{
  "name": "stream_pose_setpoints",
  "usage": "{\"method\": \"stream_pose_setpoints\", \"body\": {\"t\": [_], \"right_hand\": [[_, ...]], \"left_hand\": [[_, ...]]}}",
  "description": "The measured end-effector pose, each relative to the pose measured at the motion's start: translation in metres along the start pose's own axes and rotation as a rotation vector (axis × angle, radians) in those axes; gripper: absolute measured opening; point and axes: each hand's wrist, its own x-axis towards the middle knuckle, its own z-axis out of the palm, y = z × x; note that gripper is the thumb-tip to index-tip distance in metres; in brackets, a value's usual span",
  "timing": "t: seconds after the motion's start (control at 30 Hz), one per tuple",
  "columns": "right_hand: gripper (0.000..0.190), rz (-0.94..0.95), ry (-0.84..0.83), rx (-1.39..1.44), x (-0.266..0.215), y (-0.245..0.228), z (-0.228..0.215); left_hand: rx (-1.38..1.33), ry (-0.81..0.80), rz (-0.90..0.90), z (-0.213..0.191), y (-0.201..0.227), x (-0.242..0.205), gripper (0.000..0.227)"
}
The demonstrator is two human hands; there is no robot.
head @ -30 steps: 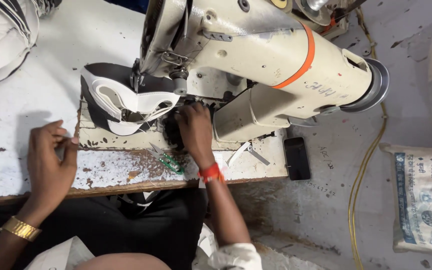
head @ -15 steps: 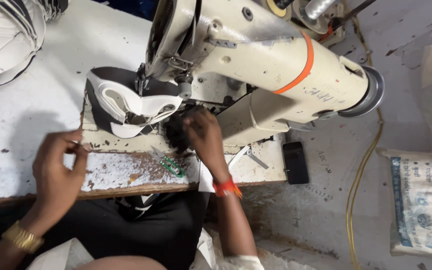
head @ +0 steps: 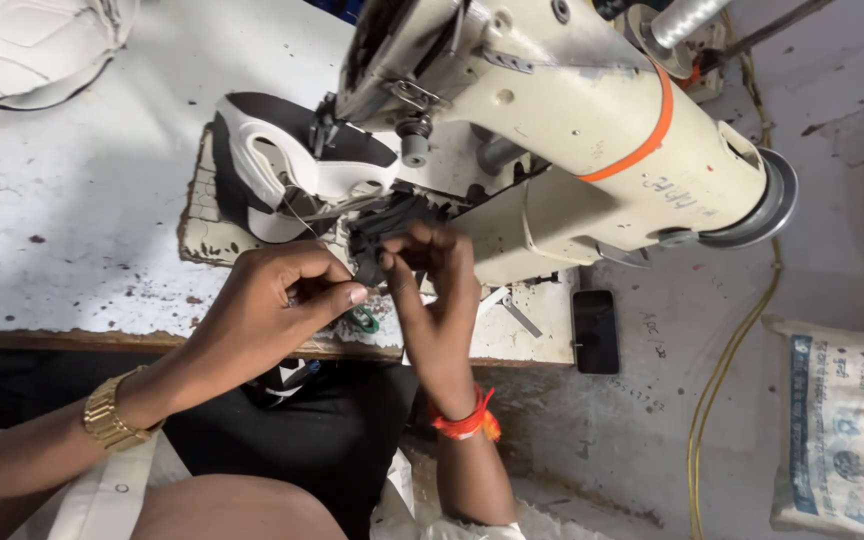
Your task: The person uses a sewing machine to stitch a black elastic band onto the side of a white shoe. They repeatedly guide the shoe under the needle, sew a section, and then cut the thread with scissors before repositioning the shoe to continue the process.
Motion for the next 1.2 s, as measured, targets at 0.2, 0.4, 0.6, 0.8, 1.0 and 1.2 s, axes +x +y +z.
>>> {"method": "stream_pose_setpoints", "body": {"t": [0.2, 0.4, 0.6, 0.8, 1.0, 1.2], "right_hand": [[0.031, -0.624, 0.083, -0.745, -0.01, 0.005, 0.016], [0.03, -0.749, 0.036, -0.759, 0.006, 0.003, 0.021], [0.027, -0.726, 0.148, -0.724, 0.047, 0.015, 0.031], [0.033, -0.586, 0.174, -0.767, 0.059, 0.049, 0.045], [0.039, -0.56, 0.175, -0.701, 0.052, 0.046, 0.046], [0.043, -0.505, 0.196, -0.663, 0.05, 0.051, 0.051]], "left_hand": [[-0.181, -0.09, -0.171, -0.013, -0.006, -0.002, 0.023], [-0.159, -0.124, -0.176, -0.03, -0.003, 0.012, 0.016], [0.589, 0.159, 0.341, -0.07, -0.01, 0.087, 0.025], [0.91, -0.396, -0.136, -0.086, -0.035, 0.134, 0.049], [0.807, -0.559, -0.348, -0.086, -0.001, 0.141, 0.071], [0.577, -0.42, 0.176, -0.09, -0.068, 0.144, 0.073]]}}
